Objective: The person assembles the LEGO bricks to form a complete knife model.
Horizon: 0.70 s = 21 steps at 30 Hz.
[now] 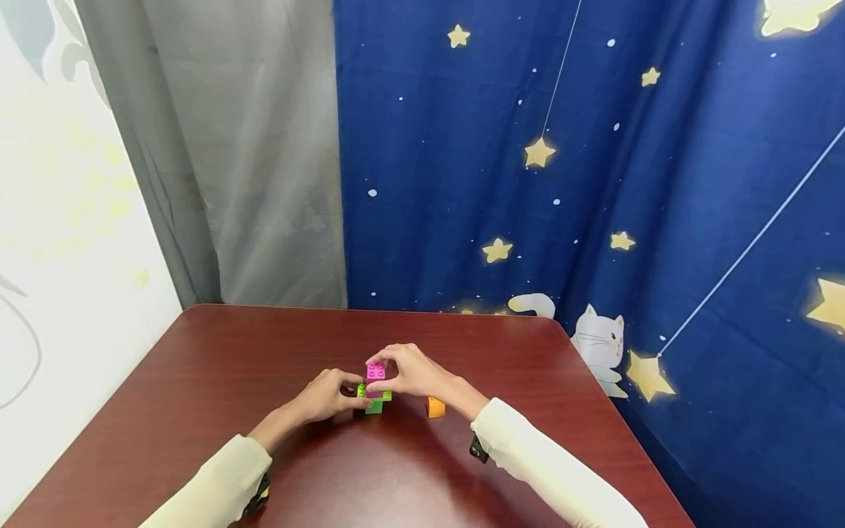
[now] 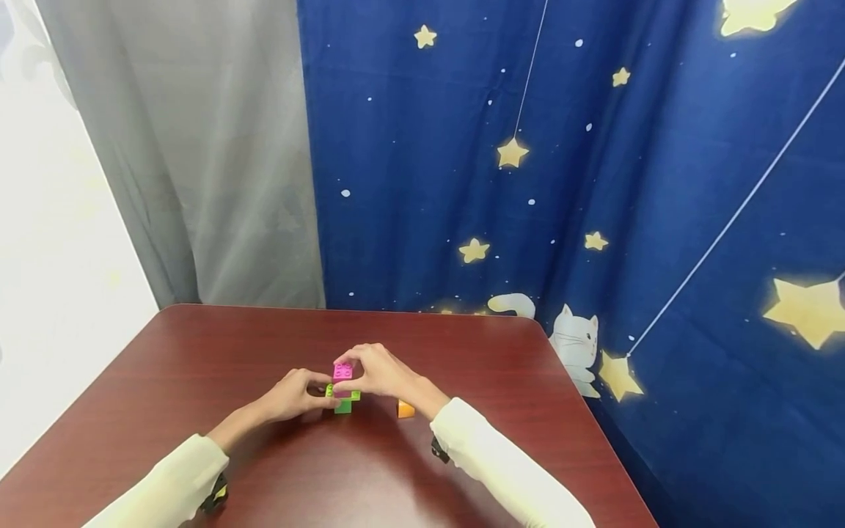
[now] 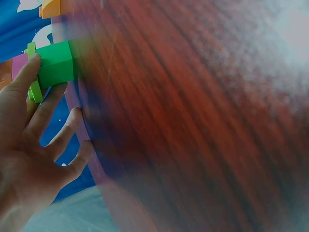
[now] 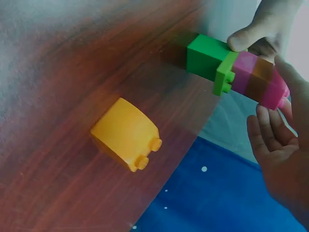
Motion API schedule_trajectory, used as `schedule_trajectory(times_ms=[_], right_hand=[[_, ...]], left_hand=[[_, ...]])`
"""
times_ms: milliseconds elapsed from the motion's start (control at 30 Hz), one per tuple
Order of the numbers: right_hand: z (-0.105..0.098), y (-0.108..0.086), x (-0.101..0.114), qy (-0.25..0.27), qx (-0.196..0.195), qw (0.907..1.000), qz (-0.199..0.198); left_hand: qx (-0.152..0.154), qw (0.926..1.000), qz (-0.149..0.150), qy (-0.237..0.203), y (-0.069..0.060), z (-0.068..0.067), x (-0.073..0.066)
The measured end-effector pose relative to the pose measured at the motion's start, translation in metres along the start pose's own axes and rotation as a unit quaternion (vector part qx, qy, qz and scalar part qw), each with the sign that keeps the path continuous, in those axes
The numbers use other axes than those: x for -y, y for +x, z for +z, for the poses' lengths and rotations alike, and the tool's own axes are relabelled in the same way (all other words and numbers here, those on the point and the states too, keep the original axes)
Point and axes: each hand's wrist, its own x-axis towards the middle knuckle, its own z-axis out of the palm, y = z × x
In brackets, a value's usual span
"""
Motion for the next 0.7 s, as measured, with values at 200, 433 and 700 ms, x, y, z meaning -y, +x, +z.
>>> schedule_trajectory(times_ms=[200, 433, 700], right_hand=[[-0.0044, 0.002, -0.0002, 0.001, 0.004, 1.0, -0.004], [-0.0002, 0.0007, -0.0036, 0.001, -0.02, 0.9998, 0.005], [0.0045, -0.0036, -0.0063, 0.018, -0.014, 0.9997, 0.012]], left_hand=[[0.004, 0.9999, -0.011, 0.008, 0.0024, -0.0012, 0.0004], [-0.003, 0.9999, -0.01, 0.01, 0.0041, -0.0044, 0.0], [0.006, 0.9999, 0.003, 0.01, 0.0022, -0.0016, -0.0029]])
